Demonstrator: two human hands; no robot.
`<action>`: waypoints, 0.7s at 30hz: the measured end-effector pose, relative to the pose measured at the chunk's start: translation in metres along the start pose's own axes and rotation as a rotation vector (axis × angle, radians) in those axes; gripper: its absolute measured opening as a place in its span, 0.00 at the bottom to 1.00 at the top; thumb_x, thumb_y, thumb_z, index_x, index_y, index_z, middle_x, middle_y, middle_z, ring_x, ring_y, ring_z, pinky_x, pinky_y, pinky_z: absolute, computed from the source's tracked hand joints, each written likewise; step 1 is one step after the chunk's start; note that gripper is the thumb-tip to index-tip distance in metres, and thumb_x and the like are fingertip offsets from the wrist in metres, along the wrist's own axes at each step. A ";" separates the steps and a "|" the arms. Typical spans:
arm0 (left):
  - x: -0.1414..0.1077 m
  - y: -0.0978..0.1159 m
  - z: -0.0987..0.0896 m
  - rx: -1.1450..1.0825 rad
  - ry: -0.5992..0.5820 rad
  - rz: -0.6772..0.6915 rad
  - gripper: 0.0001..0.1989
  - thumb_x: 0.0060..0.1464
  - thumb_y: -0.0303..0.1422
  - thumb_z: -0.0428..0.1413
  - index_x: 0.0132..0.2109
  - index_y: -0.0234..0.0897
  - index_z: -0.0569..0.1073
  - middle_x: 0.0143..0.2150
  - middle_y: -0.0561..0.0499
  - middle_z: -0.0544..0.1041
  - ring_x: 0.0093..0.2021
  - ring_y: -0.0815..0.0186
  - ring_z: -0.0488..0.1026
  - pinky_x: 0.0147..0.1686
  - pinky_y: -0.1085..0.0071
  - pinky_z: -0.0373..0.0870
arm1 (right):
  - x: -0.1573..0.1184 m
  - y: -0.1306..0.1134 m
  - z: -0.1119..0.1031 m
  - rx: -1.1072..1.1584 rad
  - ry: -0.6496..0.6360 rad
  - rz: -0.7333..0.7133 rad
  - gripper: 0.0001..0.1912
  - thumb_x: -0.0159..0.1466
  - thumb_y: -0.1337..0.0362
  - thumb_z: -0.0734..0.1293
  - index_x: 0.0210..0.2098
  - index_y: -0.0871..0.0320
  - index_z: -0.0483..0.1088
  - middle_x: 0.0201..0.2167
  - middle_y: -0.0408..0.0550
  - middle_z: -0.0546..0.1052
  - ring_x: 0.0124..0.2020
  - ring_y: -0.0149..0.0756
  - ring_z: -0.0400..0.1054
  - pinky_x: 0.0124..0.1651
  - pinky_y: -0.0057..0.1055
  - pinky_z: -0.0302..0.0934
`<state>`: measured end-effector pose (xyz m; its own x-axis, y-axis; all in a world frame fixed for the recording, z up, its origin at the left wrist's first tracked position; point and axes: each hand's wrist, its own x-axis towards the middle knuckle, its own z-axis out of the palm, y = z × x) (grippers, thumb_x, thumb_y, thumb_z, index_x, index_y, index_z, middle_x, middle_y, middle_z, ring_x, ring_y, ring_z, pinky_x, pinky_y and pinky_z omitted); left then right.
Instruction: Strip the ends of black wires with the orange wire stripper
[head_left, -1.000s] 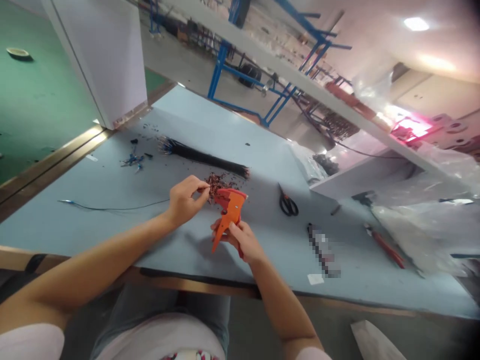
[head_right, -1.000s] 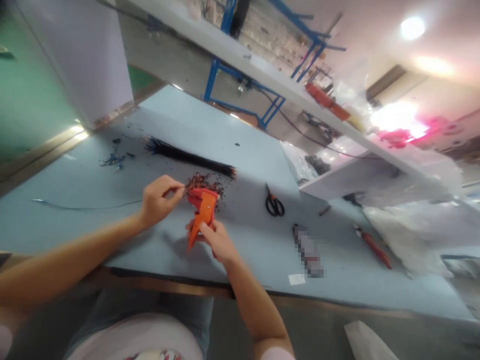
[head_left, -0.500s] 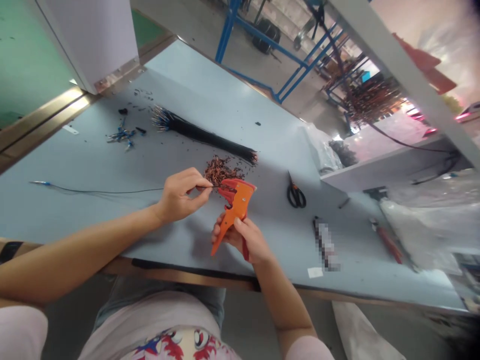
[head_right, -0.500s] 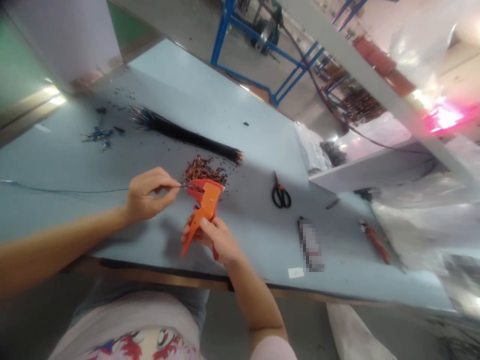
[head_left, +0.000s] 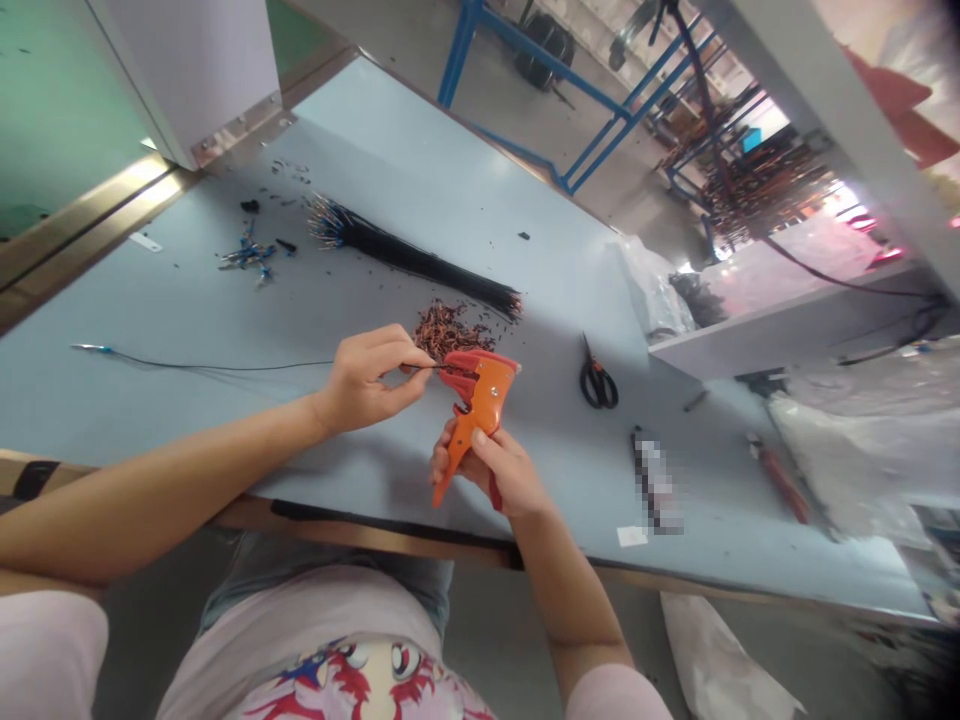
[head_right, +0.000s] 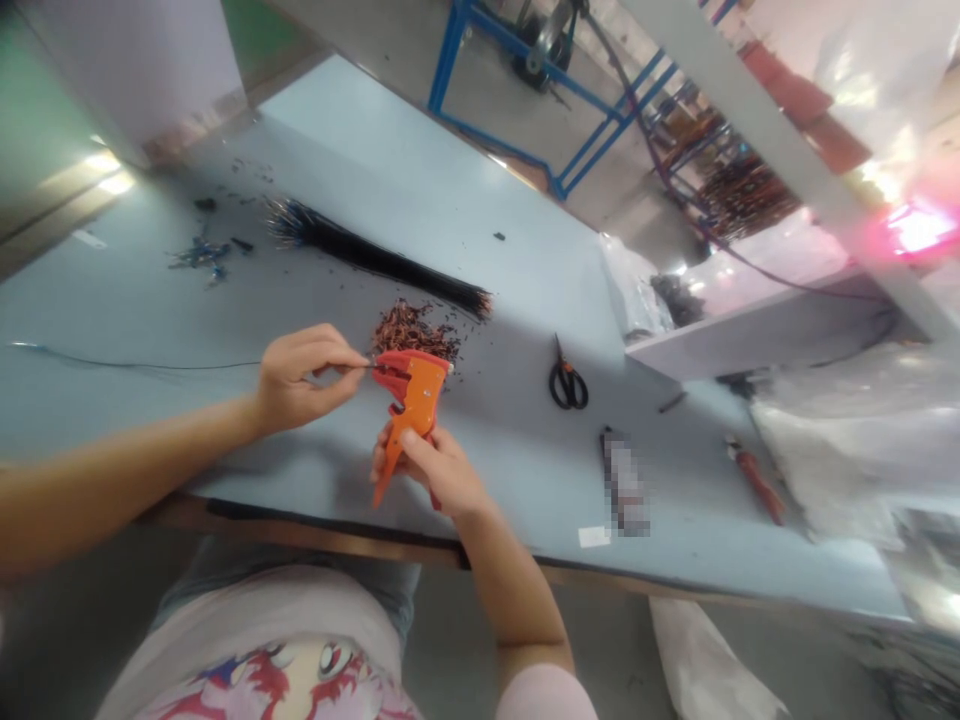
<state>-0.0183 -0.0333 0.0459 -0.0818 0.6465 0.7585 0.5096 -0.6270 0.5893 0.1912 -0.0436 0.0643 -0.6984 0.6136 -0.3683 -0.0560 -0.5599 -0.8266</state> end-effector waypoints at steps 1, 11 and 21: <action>0.000 -0.001 0.000 -0.001 -0.005 0.008 0.04 0.49 0.26 0.57 0.33 0.39 0.75 0.27 0.53 0.74 0.26 0.72 0.68 0.26 0.75 0.65 | 0.000 0.000 0.000 -0.009 0.002 -0.001 0.20 0.59 0.49 0.67 0.38 0.60 0.67 0.30 0.47 0.73 0.30 0.36 0.70 0.39 0.39 0.66; 0.009 0.005 -0.007 -0.190 -0.052 -0.148 0.03 0.48 0.26 0.57 0.30 0.36 0.75 0.25 0.52 0.71 0.23 0.74 0.64 0.20 0.77 0.58 | -0.003 -0.005 -0.006 0.023 -0.070 -0.049 0.20 0.61 0.50 0.66 0.42 0.61 0.67 0.33 0.50 0.73 0.34 0.38 0.71 0.40 0.40 0.66; 0.009 0.007 -0.010 -0.490 -0.180 -0.324 0.02 0.49 0.25 0.56 0.29 0.34 0.72 0.26 0.53 0.69 0.25 0.74 0.64 0.22 0.77 0.58 | -0.005 -0.003 -0.003 0.016 -0.142 0.004 0.21 0.61 0.50 0.66 0.42 0.62 0.68 0.35 0.52 0.73 0.36 0.39 0.71 0.39 0.38 0.67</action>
<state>-0.0244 -0.0360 0.0595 0.0006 0.8740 0.4858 0.0263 -0.4857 0.8737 0.1966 -0.0434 0.0673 -0.7926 0.5268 -0.3071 -0.0633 -0.5720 -0.8178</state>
